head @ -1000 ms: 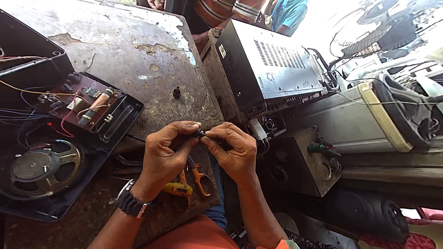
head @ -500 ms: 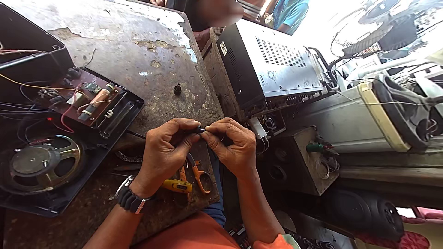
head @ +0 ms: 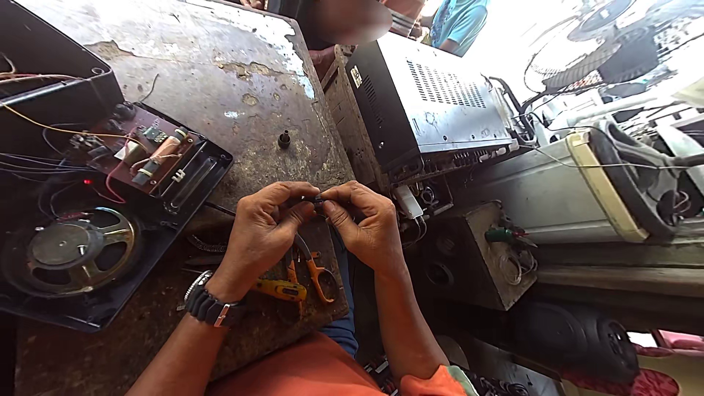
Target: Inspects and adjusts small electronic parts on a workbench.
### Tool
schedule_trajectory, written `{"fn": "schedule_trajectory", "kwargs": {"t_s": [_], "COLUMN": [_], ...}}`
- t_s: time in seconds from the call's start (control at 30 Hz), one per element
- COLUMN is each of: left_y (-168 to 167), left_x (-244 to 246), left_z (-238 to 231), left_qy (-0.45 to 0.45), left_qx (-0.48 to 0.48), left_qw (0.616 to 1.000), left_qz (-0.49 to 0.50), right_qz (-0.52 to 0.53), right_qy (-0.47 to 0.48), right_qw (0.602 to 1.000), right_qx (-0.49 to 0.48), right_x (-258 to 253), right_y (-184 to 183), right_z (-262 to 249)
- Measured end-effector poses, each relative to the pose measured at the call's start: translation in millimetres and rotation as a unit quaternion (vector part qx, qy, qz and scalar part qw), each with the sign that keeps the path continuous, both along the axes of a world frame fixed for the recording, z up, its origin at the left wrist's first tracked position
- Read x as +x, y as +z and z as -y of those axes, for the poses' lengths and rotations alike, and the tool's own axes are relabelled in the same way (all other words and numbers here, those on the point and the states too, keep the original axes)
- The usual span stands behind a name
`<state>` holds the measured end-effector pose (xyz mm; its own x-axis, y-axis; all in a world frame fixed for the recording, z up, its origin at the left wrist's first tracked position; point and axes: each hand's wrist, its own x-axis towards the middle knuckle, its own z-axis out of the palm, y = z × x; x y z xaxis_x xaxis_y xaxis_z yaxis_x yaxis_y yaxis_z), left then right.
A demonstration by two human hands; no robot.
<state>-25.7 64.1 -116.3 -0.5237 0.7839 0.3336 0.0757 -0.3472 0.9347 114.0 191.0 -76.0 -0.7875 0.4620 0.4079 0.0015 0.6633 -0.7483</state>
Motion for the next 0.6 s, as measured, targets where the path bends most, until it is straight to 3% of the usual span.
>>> {"fn": "schedule_trajectory", "kwargs": {"t_s": [0.2, 0.33, 0.43, 0.53, 0.6], "left_y": [-2.1, -2.7, -2.1, 0.3, 3.6], "left_x": [-1.7, -2.6, -2.7, -3.3, -4.4], "left_z": [-1.7, -1.8, -1.7, -0.2, 1.7], "left_qy": [-0.012, 0.007, 0.056, 0.138, 0.172], "left_qx": [-0.014, -0.021, -0.029, -0.040, -0.043], "left_qw": [1.000, 1.000, 0.996, 0.963, 0.928], "left_qz": [-0.006, -0.013, -0.062, -0.230, -0.328], "right_qz": [-0.005, -0.006, -0.003, -0.008, -0.005], "right_qy": [-0.019, 0.000, 0.017, 0.027, 0.045], "right_qw": [0.999, 0.988, 0.940, 0.860, 0.821], "right_qx": [-0.032, -0.152, -0.340, -0.509, -0.569], "right_x": [-5.1, -6.4, -11.6, -25.0, -33.7], "right_y": [-5.0, -6.1, -10.4, -15.0, -13.3], "right_z": [2.0, 1.5, 0.6, 3.9, 8.1]}}
